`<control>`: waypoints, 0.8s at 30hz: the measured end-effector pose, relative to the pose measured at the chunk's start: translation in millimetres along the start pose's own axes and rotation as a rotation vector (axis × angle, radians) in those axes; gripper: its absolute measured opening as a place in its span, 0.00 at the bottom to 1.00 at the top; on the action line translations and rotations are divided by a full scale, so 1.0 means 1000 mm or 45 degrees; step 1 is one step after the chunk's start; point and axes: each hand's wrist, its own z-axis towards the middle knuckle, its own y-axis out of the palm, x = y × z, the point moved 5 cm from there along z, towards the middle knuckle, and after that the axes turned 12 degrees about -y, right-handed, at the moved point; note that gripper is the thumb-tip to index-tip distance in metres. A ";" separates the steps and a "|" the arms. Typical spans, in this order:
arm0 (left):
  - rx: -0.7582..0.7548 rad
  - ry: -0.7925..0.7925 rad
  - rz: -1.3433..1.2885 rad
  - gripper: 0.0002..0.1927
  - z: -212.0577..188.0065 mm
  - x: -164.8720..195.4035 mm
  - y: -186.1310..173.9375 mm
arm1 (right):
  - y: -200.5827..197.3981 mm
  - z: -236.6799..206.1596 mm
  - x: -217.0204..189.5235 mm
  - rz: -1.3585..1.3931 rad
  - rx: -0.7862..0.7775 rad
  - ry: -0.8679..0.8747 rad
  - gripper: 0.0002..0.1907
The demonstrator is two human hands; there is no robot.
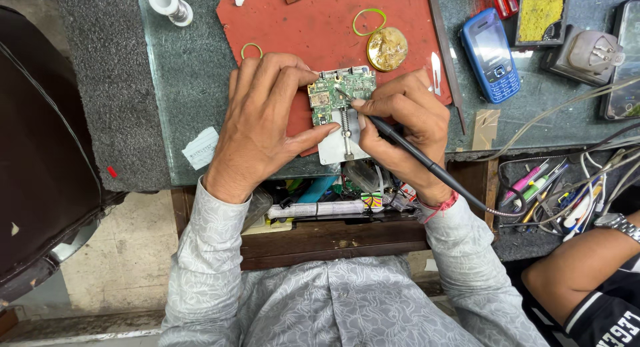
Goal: The person solders a mobile phone motherboard clamped on a work board, holding the board steady with one hand while applying a soldering iron to its connectors. Near the end they pick up a small bottle, likely flux, and continue working on the board.
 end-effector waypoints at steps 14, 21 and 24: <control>-0.015 -0.001 0.005 0.33 0.000 0.000 0.001 | -0.002 -0.002 0.001 -0.007 0.015 -0.032 0.10; -0.008 0.019 -0.017 0.31 0.001 0.002 0.000 | -0.010 -0.021 0.020 0.373 0.394 0.309 0.06; -0.004 0.015 -0.047 0.30 0.002 0.004 -0.002 | -0.020 -0.026 0.024 0.242 0.491 0.321 0.05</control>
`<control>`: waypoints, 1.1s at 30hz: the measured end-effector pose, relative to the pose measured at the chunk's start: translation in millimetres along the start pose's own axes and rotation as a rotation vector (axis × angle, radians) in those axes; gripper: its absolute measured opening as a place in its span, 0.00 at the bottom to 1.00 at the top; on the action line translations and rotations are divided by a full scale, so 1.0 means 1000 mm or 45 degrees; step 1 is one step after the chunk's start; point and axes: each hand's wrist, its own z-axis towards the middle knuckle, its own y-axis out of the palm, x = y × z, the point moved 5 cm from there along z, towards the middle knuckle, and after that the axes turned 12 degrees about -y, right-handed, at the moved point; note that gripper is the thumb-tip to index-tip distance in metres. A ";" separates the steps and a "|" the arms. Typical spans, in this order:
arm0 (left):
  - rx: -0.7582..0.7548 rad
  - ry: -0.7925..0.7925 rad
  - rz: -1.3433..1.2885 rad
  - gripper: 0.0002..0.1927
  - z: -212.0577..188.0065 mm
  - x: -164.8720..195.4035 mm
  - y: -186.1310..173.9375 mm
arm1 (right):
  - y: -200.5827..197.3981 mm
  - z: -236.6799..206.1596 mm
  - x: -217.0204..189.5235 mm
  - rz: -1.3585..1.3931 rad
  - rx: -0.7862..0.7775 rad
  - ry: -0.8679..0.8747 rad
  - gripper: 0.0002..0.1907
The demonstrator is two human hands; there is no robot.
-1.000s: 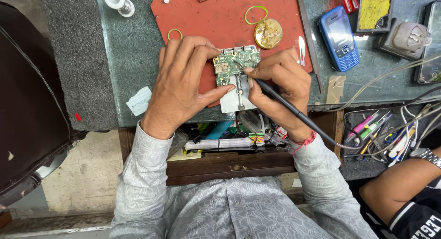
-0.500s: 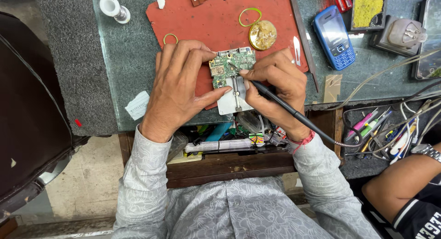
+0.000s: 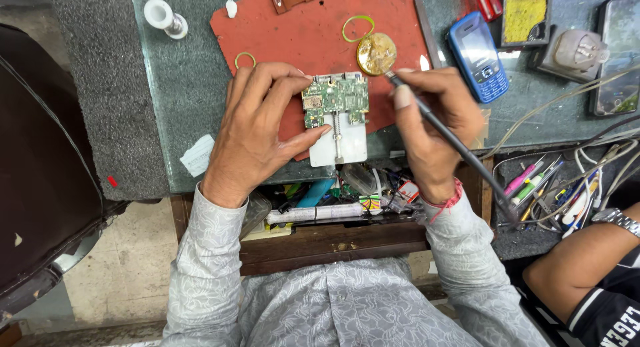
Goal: The person solders a mobile phone motherboard clamped on a work board, holding the board steady with one hand while applying a soldering iron to its connectors. Near the end they pick up a small bottle, likely flux, and continue working on the board.
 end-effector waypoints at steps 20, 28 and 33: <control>-0.006 -0.113 -0.148 0.23 0.001 -0.003 -0.003 | 0.004 0.019 -0.009 -0.406 -0.326 -0.197 0.09; -0.066 -0.081 -0.164 0.31 0.005 -0.001 -0.003 | 0.005 0.019 -0.008 -0.439 -0.331 -0.254 0.08; -0.086 -0.075 -0.206 0.33 0.003 -0.002 -0.004 | 0.005 0.018 -0.006 -0.390 -0.343 -0.216 0.08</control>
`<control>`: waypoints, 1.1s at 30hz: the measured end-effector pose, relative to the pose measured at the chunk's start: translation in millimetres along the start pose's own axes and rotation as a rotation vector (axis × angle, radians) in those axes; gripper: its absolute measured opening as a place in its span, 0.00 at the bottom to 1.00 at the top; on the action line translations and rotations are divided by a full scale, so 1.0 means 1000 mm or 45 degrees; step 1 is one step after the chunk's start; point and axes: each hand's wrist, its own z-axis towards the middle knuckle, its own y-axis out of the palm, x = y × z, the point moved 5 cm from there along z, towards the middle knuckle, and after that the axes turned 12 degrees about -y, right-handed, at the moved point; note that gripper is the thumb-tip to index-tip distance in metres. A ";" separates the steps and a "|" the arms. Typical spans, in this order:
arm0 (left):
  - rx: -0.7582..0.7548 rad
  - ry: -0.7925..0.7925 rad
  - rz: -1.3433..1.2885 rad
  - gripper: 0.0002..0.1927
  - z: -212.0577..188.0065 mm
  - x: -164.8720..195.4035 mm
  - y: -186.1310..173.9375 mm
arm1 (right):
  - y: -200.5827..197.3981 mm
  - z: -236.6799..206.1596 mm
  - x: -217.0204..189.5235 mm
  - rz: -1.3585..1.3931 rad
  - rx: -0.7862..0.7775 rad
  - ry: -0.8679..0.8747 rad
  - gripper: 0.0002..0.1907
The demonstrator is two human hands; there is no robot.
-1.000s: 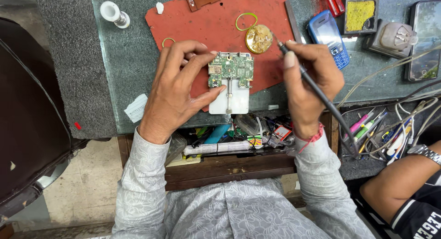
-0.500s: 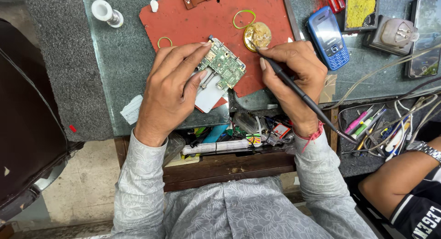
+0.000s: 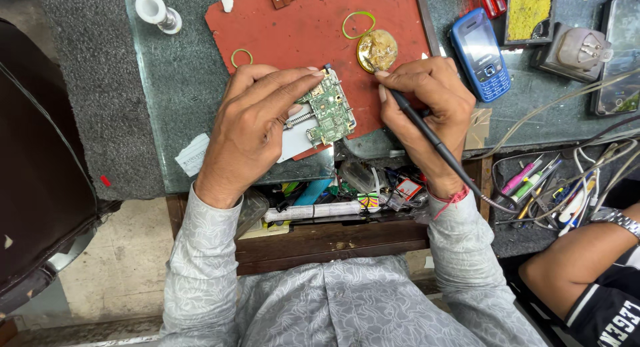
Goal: The person solders a mobile phone motherboard clamped on a work board, holding the board steady with one hand while applying a soldering iron to its connectors. Near the end they pick up a small bottle, likely flux, and continue working on the board.
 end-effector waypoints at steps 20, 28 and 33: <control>0.041 0.022 0.018 0.32 -0.002 -0.002 0.001 | 0.000 0.001 0.002 -0.008 -0.006 -0.078 0.07; 0.028 0.029 0.012 0.32 -0.004 -0.003 -0.001 | 0.000 -0.008 -0.002 0.200 0.074 0.217 0.12; 0.019 0.018 0.015 0.31 -0.003 -0.007 0.001 | 0.012 -0.007 -0.014 0.374 -0.016 0.119 0.08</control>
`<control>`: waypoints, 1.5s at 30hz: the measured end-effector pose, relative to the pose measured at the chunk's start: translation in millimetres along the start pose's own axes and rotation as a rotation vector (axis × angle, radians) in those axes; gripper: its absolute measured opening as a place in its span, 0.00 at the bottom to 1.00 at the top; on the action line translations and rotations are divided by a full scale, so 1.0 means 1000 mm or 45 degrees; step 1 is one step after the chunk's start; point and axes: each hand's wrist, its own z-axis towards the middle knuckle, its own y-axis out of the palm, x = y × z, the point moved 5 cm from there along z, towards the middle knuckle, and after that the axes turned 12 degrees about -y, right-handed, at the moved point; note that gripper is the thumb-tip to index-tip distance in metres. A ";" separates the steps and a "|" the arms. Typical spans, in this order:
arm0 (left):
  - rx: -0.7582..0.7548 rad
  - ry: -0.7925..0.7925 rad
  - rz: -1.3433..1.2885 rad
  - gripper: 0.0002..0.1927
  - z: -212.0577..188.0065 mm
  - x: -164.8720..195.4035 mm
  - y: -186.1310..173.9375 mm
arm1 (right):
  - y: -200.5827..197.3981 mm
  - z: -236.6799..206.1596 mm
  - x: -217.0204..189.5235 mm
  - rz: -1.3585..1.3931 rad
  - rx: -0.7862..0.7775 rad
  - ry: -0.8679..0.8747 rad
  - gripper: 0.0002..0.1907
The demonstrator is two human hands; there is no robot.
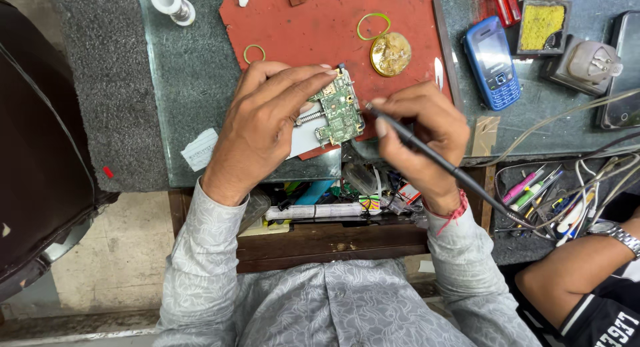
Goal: The person solders a mobile phone motherboard clamped on a work board, holding the board steady with one hand while applying a soldering iron to its connectors. Near the end they pick up a small bottle, likely flux, and continue working on the board.
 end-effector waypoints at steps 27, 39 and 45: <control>0.003 -0.010 0.011 0.32 0.001 -0.001 0.002 | 0.008 0.004 -0.003 -0.225 -0.161 -0.180 0.11; -0.005 -0.003 0.023 0.34 0.000 -0.001 0.002 | 0.008 0.003 -0.004 -0.231 -0.152 -0.176 0.12; 0.004 0.002 0.029 0.34 0.001 -0.001 0.002 | 0.007 0.003 -0.002 -0.228 -0.150 -0.176 0.11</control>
